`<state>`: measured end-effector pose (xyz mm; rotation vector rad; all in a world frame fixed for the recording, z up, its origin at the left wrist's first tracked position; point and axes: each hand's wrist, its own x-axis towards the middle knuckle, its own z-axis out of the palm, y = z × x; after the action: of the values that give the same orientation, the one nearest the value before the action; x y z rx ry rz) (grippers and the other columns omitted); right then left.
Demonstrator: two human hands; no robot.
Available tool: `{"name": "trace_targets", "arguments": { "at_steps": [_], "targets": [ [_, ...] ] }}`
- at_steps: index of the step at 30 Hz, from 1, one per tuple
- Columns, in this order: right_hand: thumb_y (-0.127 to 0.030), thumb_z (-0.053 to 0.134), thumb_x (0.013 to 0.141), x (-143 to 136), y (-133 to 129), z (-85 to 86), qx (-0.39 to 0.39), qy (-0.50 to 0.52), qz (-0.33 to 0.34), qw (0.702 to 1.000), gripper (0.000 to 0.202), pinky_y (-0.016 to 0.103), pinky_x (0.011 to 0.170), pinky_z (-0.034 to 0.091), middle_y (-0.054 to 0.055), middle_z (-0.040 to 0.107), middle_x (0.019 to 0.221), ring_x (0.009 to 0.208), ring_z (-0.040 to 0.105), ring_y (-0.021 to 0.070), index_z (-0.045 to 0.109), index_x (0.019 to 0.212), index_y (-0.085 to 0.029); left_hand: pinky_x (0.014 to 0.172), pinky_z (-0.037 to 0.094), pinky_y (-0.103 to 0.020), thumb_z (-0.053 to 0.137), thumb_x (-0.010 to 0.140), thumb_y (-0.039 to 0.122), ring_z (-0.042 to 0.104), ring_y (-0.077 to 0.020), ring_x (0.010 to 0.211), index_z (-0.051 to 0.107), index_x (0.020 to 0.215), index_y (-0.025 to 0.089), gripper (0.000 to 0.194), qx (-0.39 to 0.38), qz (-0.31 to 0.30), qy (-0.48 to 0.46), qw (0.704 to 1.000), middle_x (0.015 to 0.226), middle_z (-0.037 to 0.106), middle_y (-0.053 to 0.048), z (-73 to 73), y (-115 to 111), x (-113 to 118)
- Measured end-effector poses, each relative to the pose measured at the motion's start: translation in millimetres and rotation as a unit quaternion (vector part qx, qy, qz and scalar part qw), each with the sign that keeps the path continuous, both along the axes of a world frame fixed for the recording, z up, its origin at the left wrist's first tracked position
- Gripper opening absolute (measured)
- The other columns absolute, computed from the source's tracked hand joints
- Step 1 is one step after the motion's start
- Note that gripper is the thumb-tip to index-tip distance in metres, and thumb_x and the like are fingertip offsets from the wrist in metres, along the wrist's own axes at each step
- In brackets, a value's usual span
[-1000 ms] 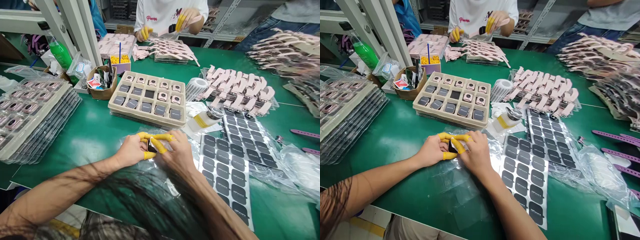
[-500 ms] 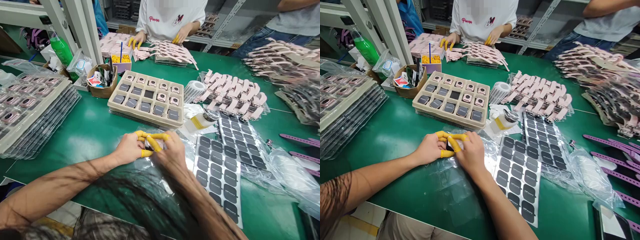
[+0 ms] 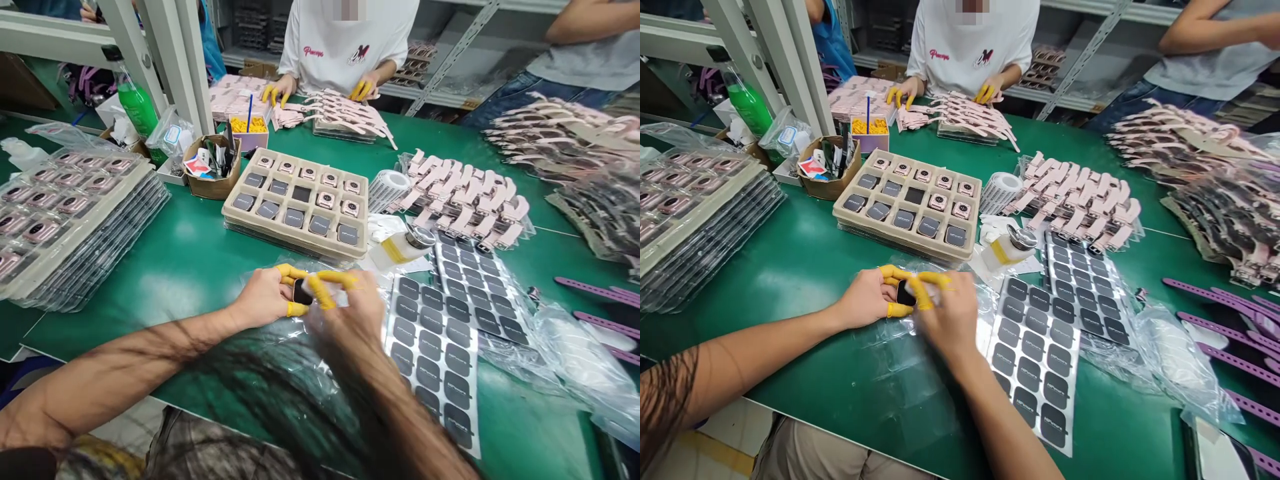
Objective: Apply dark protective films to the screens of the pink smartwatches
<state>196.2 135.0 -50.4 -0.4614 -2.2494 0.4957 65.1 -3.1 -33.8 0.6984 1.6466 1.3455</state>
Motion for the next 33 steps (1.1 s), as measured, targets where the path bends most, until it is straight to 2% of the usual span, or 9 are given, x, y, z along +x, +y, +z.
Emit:
{"name": "trace_targets", "arguments": {
  "at_steps": [2, 6, 8, 11, 13, 16, 19, 26, 33],
  "targets": [
    [-0.040, 0.061, 0.101, 1.5, 1.9, -2.4, -0.001, -0.043, 0.024, 0.999, 0.026, 0.034, 0.072, 0.045, 0.006, 0.067, 0.083, 0.082, 0.056, 0.0215, 0.074, 0.095, -0.019, 0.058, 0.041, -0.021, 0.083, 0.056, 0.012, 0.055, -0.0092, 0.059, 0.070, 0.104, 0.014, 0.050, -0.008, 0.010, 0.000, 1.000, 0.064, 0.064, 0.005, 0.9, 0.7, 0.0],
    [-0.035, 0.059, 0.096, 17.0, 19.0, -3.4, 0.055, -0.175, -0.104, 0.977, 0.026, 0.046, 0.082, 0.048, 0.017, 0.067, 0.105, 0.099, 0.055, 0.0320, 0.077, 0.095, -0.016, 0.066, 0.050, -0.025, 0.091, 0.047, 0.007, 0.062, -0.0099, 0.067, 0.070, 0.108, 0.013, 0.065, 0.030, 0.057, -0.114, 0.991, 0.086, 0.073, 0.000, 7.3, 3.5, -3.2],
    [-0.035, 0.059, 0.096, 21.5, 21.0, 0.4, 0.084, -0.148, -0.117, 0.978, 0.027, 0.051, 0.089, 0.048, 0.021, 0.063, 0.118, 0.108, 0.054, 0.0354, 0.077, 0.098, -0.015, 0.072, 0.054, -0.028, 0.094, 0.042, 0.005, 0.066, -0.0120, 0.073, 0.070, 0.108, 0.012, 0.071, 0.081, 0.088, -0.190, 0.975, 0.091, 0.075, -0.003, 10.6, 5.1, -6.8],
    [-0.037, 0.060, 0.100, 11.7, 5.5, 4.3, 0.052, -0.065, 0.026, 0.996, 0.026, 0.046, 0.090, 0.050, 0.015, 0.067, 0.115, 0.105, 0.059, 0.0293, 0.073, 0.111, -0.018, 0.075, 0.053, -0.028, 0.098, 0.043, 0.009, 0.068, -0.0137, 0.081, 0.070, 0.102, 0.012, 0.065, 0.147, 0.145, -0.276, 0.939, 0.093, 0.076, -0.004, 12.6, 7.2, -13.1],
    [-0.042, 0.065, 0.100, -1.2, -10.6, 1.5, 0.027, -0.077, 0.110, 0.991, 0.030, 0.042, 0.085, 0.050, 0.011, 0.070, 0.107, 0.097, 0.061, 0.0264, 0.070, 0.117, -0.018, 0.075, 0.051, -0.027, 0.098, 0.048, 0.013, 0.067, -0.0124, 0.081, 0.071, 0.099, 0.012, 0.058, 0.176, 0.171, -0.309, 0.919, 0.093, 0.076, -0.003, 12.4, 8.3, -16.4],
    [-0.050, 0.068, 0.098, -14.7, -27.1, -7.1, 0.019, -0.139, 0.115, 0.983, 0.038, 0.041, 0.083, 0.046, 0.011, 0.072, 0.110, 0.098, 0.061, 0.0277, 0.069, 0.120, -0.018, 0.072, 0.046, -0.024, 0.099, 0.049, 0.014, 0.064, -0.0096, 0.081, 0.072, 0.097, 0.011, 0.055, 0.207, 0.206, -0.315, 0.903, 0.092, 0.075, -0.002, 11.7, 9.3, -17.7],
    [-0.046, 0.068, 0.098, -15.9, -29.7, -11.6, -0.006, -0.162, 0.112, 0.980, 0.033, 0.040, 0.084, 0.044, 0.009, 0.074, 0.109, 0.101, 0.060, 0.0274, 0.071, 0.120, -0.021, 0.071, 0.044, -0.023, 0.099, 0.047, 0.013, 0.064, -0.0100, 0.083, 0.072, 0.098, 0.011, 0.058, 0.217, 0.226, -0.296, 0.902, 0.092, 0.075, -0.002, 11.5, 9.1, -15.6],
    [-0.040, 0.066, 0.098, -10.8, -24.1, -14.5, -0.083, -0.137, 0.088, 0.983, 0.018, 0.036, 0.078, 0.044, 0.005, 0.073, 0.088, 0.087, 0.062, 0.0232, 0.077, 0.103, -0.027, 0.088, 0.051, -0.031, 0.099, 0.044, 0.010, 0.068, -0.0151, 0.090, 0.071, 0.100, 0.013, 0.062, 0.233, 0.201, -0.276, 0.911, 0.091, 0.075, -0.002, 6.4, 8.3, -11.4],
    [-0.028, 0.055, 0.102, -9.7, -26.2, -13.3, -0.001, -0.127, 0.091, 0.988, 0.022, 0.035, 0.076, 0.041, 0.006, 0.073, 0.087, 0.084, 0.060, 0.0212, 0.077, 0.099, -0.025, 0.087, 0.052, -0.027, 0.098, 0.041, 0.006, 0.070, -0.0138, 0.091, 0.070, 0.100, 0.014, 0.067, 0.226, 0.209, -0.260, 0.915, 0.092, 0.076, -0.001, 2.7, 8.9, -11.2]
  ]
}}
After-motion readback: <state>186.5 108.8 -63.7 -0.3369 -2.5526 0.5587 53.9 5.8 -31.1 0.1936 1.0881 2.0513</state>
